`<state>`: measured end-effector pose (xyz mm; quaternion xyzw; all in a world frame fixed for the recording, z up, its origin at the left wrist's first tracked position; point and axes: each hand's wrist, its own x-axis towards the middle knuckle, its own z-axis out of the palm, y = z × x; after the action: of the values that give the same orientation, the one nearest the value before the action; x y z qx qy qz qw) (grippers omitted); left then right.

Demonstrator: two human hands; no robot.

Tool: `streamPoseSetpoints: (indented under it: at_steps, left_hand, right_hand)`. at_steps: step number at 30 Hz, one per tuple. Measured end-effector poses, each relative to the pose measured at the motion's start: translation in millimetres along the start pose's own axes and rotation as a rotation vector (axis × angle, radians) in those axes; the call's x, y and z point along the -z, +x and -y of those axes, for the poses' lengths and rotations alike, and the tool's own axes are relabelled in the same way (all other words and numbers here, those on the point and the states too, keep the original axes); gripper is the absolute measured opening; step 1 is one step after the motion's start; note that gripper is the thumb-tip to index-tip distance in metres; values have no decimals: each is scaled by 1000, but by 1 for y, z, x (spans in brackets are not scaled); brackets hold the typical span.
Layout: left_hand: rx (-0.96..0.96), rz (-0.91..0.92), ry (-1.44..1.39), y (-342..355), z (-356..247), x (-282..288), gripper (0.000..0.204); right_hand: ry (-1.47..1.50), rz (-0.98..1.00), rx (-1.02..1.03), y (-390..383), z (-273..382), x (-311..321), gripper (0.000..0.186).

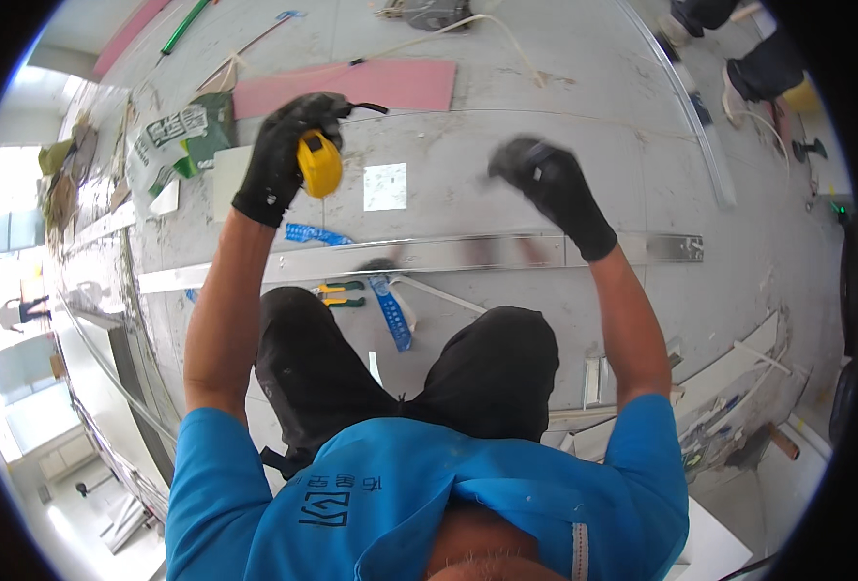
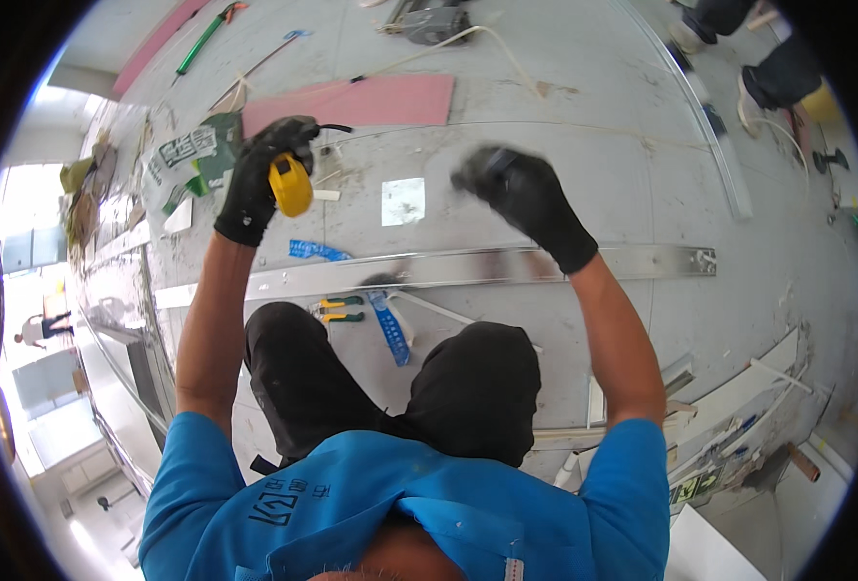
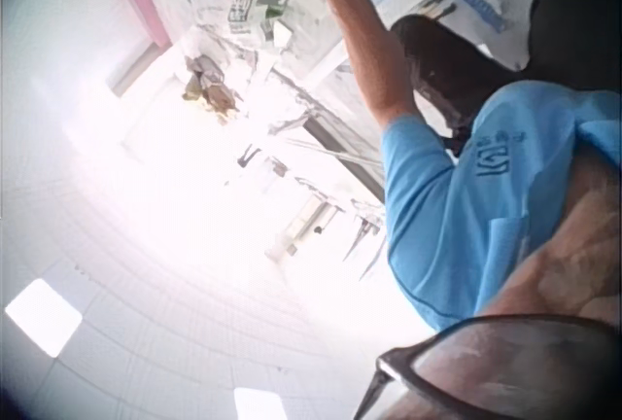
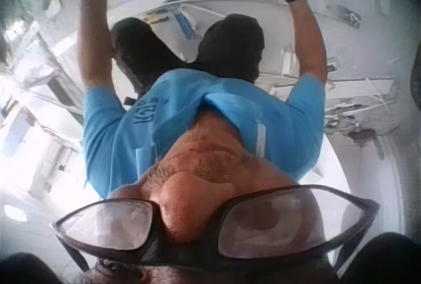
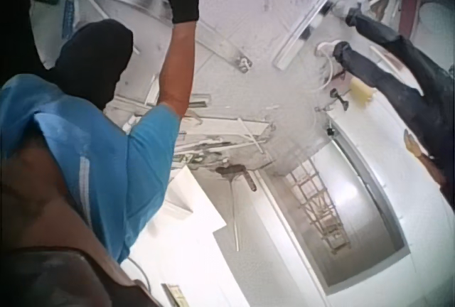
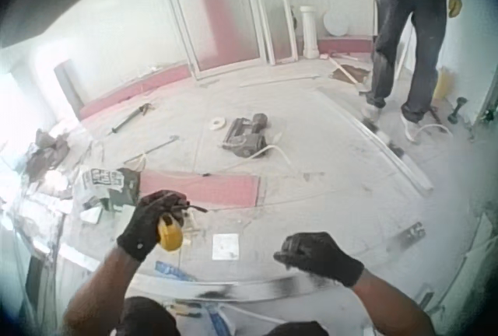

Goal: The person measures a long metal profile with a tape measure and marks it with a marker. They then use tin snips to cut the profile into smaller sections, repeating the process for multiple pieces.

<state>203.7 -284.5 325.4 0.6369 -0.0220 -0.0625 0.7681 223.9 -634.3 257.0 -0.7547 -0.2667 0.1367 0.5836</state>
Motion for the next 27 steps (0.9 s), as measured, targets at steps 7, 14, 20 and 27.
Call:
streamPoseSetpoints:
  at_steps: [7, 14, 20, 27]
  left_hand:
    - [166, -93, -200, -56, -9, 10, 35]
    - [133, -81, -267, -83, -8, 56, 33]
    - [160, 7, -369, -102, 2, 114, 30]
    - [118, 0, -130, -144, 9, 180, 29]
  right_hand:
    - [597, -82, 93, 72, 89, -70, 26]
    - [485, 19, 40, 101, 106, -127, 20]
    - [337, 107, 92, 130, 126, -184, 20]
    - [441, 205, -48, 157, 118, -264, 25]
